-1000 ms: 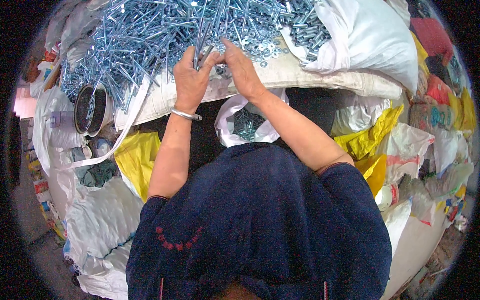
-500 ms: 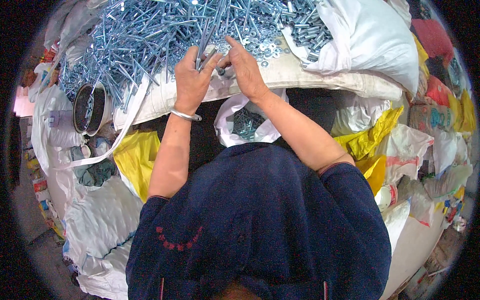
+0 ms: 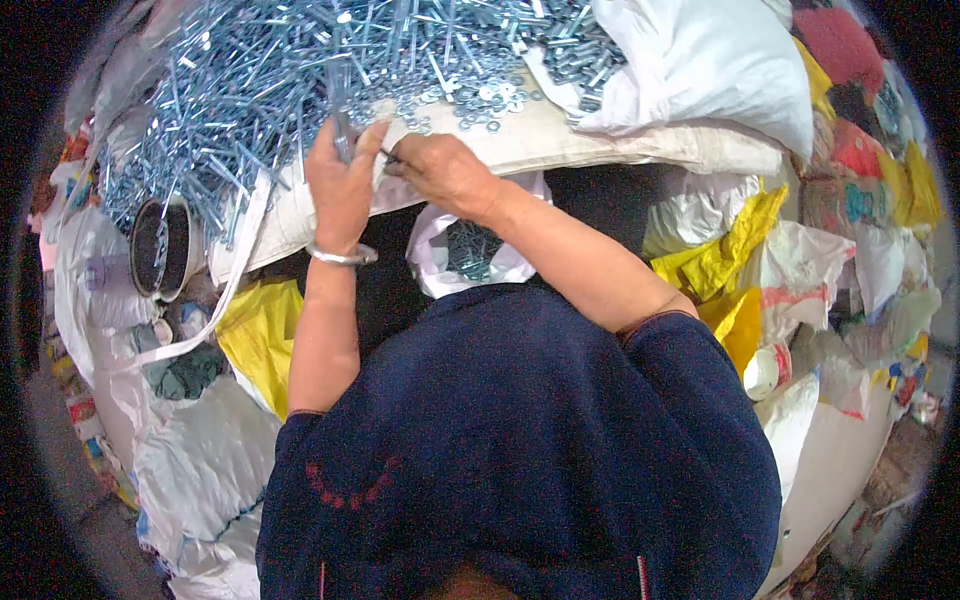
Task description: The person assembles metal screws and washers by hand, sliding washers onto long metal screws, then places the assembled units into a plastic bag.
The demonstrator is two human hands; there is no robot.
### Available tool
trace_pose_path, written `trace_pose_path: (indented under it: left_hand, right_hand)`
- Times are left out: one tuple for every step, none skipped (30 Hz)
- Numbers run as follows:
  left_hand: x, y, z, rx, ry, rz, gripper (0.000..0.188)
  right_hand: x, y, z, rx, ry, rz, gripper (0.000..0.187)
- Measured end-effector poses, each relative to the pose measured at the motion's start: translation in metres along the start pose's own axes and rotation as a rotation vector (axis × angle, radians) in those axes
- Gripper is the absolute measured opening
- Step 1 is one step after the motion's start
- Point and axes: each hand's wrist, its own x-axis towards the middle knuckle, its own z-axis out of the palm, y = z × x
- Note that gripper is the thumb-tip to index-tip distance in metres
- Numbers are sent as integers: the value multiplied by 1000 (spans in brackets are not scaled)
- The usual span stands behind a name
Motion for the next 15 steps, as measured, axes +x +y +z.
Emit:
trace_pose_path:
  left_hand:
    - [-4,5,-2,-50,17,-73,30]
    - [-8,-2,-5,5,-7,-113,29]
    - [-13,-1,-5,-6,-16,-107,29]
    - [-18,0,-5,23,-53,-187,28]
    - [-23,1,-4,52,-91,-266,27]
    - [-28,1,-5,10,-129,-344,28]
    - [-34,0,-4,5,-131,-341,28]
    - [-41,-2,-3,-92,-144,-389,30]
    - [-46,-7,0,-190,-155,-436,32]
    - [-53,-21,2,-154,-154,-296,28]
    - [-59,-33,1,-157,-150,-297,28]
    - [-62,-36,1,-249,-176,-353,29]
    - [-65,-36,-1,-341,-199,-409,30]
    - [-66,-36,1,-344,-205,-419,30]
    - [-67,-31,1,-418,-215,-433,31]
  right_hand:
    - [-5,-8,-3,-12,5,10,18]
    - [-10,-17,-7,-27,-49,36,18]
    - [-15,-24,-10,-42,-99,59,18]
    - [-22,-24,-9,-19,-118,95,20]
    - [-31,-21,-8,-29,-110,102,20]
    - [-39,-20,-6,19,-136,115,25]
    - [-46,-17,-6,68,-161,128,29]
    - [-52,-12,-11,25,-265,151,27]
    - [-53,-12,-21,20,-265,151,27]
    - [-49,-12,-35,-75,-158,57,24]
    - [-47,-8,-49,-169,-52,-37,20]
    - [-47,7,-69,-287,-19,-24,16]
    - [-45,25,-90,-402,12,-13,13]
    - [-42,37,-110,-562,14,51,11]
    - [-40,43,-128,-724,22,106,10]
